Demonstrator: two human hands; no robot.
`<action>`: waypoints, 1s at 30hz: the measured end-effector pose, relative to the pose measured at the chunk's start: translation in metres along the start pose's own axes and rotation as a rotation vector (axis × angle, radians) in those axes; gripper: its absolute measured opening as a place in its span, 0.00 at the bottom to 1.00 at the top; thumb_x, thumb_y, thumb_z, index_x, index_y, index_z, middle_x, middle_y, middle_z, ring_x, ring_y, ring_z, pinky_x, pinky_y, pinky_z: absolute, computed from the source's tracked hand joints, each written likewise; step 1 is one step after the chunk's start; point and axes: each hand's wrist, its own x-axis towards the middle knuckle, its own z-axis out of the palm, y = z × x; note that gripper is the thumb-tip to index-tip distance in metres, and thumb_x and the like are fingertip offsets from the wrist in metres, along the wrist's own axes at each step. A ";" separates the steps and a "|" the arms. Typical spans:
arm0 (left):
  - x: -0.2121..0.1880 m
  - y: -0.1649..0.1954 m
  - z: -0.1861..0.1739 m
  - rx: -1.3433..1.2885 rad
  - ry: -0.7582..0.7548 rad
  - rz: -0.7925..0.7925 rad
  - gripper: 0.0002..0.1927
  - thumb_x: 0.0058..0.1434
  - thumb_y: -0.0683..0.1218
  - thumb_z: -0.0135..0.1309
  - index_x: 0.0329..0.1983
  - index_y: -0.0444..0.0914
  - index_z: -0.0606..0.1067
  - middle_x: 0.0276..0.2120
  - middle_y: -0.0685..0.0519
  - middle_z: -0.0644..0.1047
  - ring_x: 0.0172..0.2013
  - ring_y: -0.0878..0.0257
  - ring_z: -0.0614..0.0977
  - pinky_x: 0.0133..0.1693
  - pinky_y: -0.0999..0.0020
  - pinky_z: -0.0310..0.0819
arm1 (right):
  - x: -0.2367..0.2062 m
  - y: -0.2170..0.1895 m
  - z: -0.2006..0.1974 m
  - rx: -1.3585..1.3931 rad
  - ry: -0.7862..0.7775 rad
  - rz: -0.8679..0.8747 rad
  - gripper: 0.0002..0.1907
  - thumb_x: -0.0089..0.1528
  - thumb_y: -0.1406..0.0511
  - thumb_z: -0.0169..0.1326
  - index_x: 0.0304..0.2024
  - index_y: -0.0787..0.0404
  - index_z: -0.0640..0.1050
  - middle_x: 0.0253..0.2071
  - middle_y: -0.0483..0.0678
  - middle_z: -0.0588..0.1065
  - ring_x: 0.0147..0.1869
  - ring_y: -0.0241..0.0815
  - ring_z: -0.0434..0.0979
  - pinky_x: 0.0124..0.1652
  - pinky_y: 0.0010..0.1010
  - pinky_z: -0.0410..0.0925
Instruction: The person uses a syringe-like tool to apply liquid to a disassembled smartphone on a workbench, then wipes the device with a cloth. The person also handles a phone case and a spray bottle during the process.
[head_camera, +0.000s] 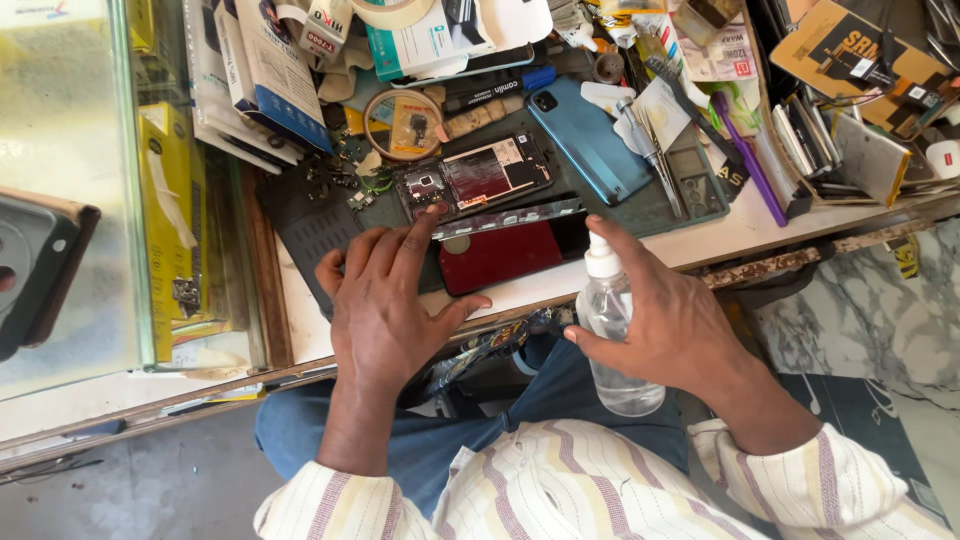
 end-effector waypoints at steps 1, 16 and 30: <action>0.000 0.000 0.000 0.000 0.006 0.004 0.52 0.43 0.71 0.67 0.68 0.44 0.70 0.47 0.52 0.79 0.54 0.54 0.75 0.57 0.48 0.55 | 0.000 -0.002 0.001 -0.012 -0.010 0.013 0.58 0.47 0.53 0.69 0.72 0.57 0.52 0.59 0.68 0.71 0.51 0.68 0.79 0.50 0.52 0.72; -0.005 -0.005 0.000 -0.006 0.020 0.015 0.50 0.44 0.70 0.68 0.67 0.43 0.70 0.47 0.52 0.79 0.54 0.54 0.75 0.56 0.47 0.54 | 0.017 -0.038 -0.001 -0.157 -0.207 0.173 0.55 0.50 0.48 0.64 0.73 0.45 0.51 0.59 0.60 0.72 0.45 0.60 0.83 0.48 0.50 0.75; -0.006 -0.003 -0.001 -0.009 0.035 0.028 0.48 0.44 0.69 0.69 0.65 0.43 0.73 0.46 0.52 0.80 0.53 0.54 0.75 0.56 0.47 0.55 | 0.014 -0.032 -0.008 -0.165 -0.186 0.176 0.55 0.50 0.49 0.66 0.74 0.41 0.52 0.58 0.57 0.73 0.47 0.58 0.83 0.47 0.47 0.76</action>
